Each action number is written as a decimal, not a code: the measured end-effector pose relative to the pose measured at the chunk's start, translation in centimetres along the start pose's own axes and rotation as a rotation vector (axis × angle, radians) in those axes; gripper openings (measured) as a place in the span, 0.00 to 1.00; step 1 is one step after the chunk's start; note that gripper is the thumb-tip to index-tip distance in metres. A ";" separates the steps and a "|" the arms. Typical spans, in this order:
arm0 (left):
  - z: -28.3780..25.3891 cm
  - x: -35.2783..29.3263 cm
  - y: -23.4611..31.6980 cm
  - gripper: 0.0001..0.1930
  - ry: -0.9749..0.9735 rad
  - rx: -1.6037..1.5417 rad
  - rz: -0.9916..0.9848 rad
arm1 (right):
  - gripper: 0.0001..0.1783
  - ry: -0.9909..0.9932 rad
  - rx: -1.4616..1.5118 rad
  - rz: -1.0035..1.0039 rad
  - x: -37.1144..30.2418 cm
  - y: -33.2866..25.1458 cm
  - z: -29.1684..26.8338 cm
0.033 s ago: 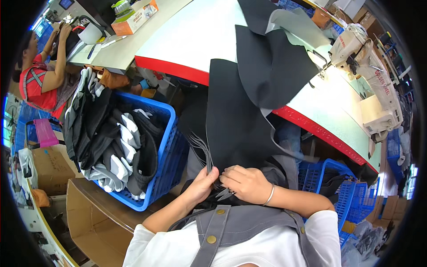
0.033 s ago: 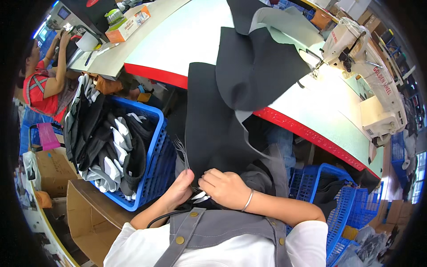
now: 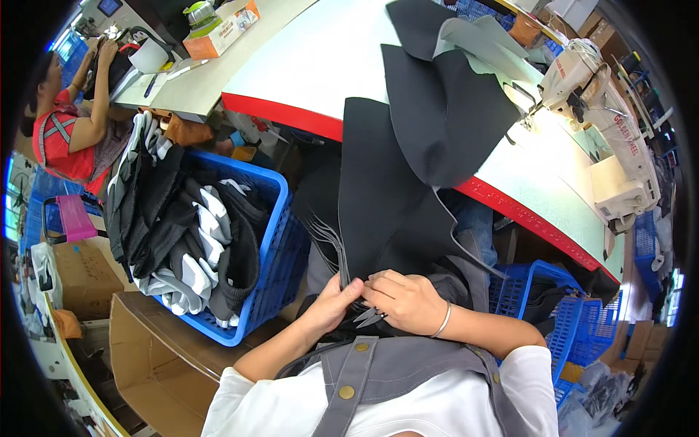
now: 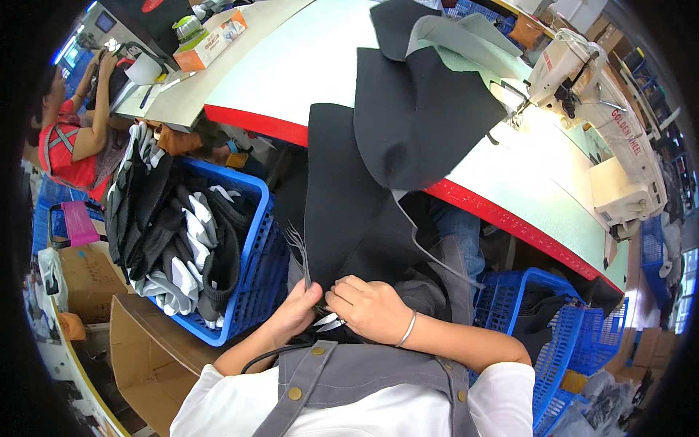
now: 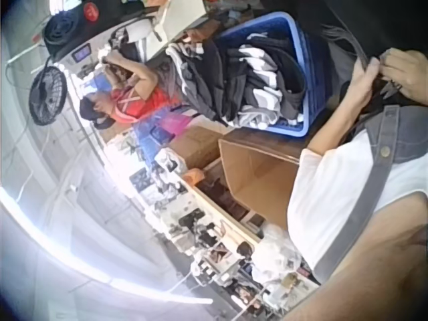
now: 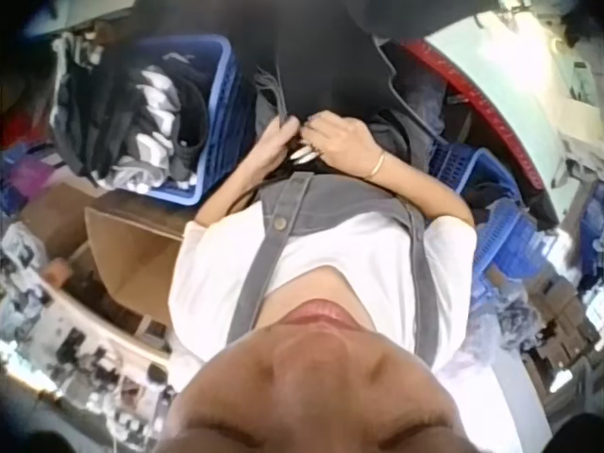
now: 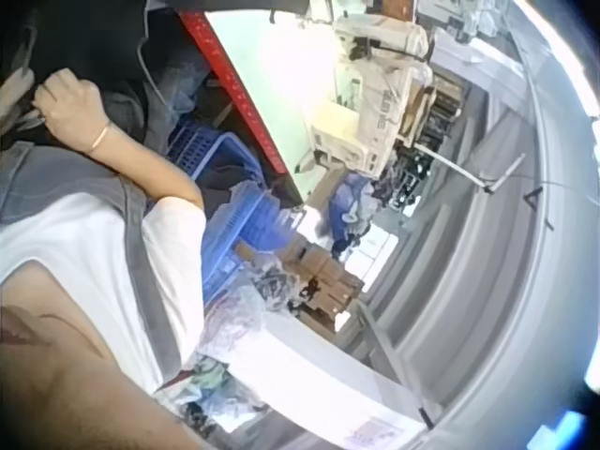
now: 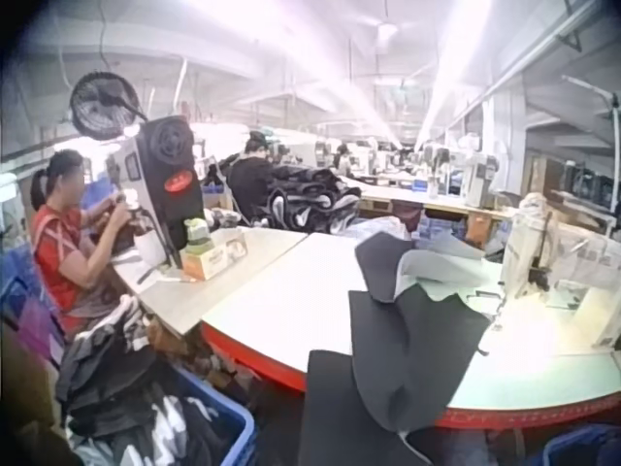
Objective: The person trims excess material and loose threads from shoe upper components using fabric snips.
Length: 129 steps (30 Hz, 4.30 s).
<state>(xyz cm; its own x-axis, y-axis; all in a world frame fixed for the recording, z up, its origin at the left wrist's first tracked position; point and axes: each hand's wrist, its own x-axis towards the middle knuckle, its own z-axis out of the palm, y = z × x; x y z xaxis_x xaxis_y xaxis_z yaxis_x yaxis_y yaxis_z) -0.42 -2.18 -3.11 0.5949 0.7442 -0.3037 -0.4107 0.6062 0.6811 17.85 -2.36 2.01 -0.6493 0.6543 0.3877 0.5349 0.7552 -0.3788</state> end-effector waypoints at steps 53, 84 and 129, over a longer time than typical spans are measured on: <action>0.7 0.3 -0.2 0.33 0.352 0.088 -0.139 | 0.13 0.251 0.072 0.705 -0.1 7.0 -8.4; 1.5 0.0 1.1 0.30 0.245 -0.006 -0.205 | 0.12 0.269 -0.727 -0.079 5.2 11.3 -8.9; 0.6 0.0 0.0 0.32 0.324 0.012 -0.206 | 0.19 0.132 0.821 0.811 0.1 9.7 -9.9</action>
<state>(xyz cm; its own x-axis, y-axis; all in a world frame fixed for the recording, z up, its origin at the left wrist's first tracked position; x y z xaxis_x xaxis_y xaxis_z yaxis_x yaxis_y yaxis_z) 0.00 -2.35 -2.73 0.4140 0.6583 -0.6287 -0.2959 0.7505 0.5910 28.35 5.44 6.74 -0.1896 0.9700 -0.1522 0.2253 -0.1079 -0.9683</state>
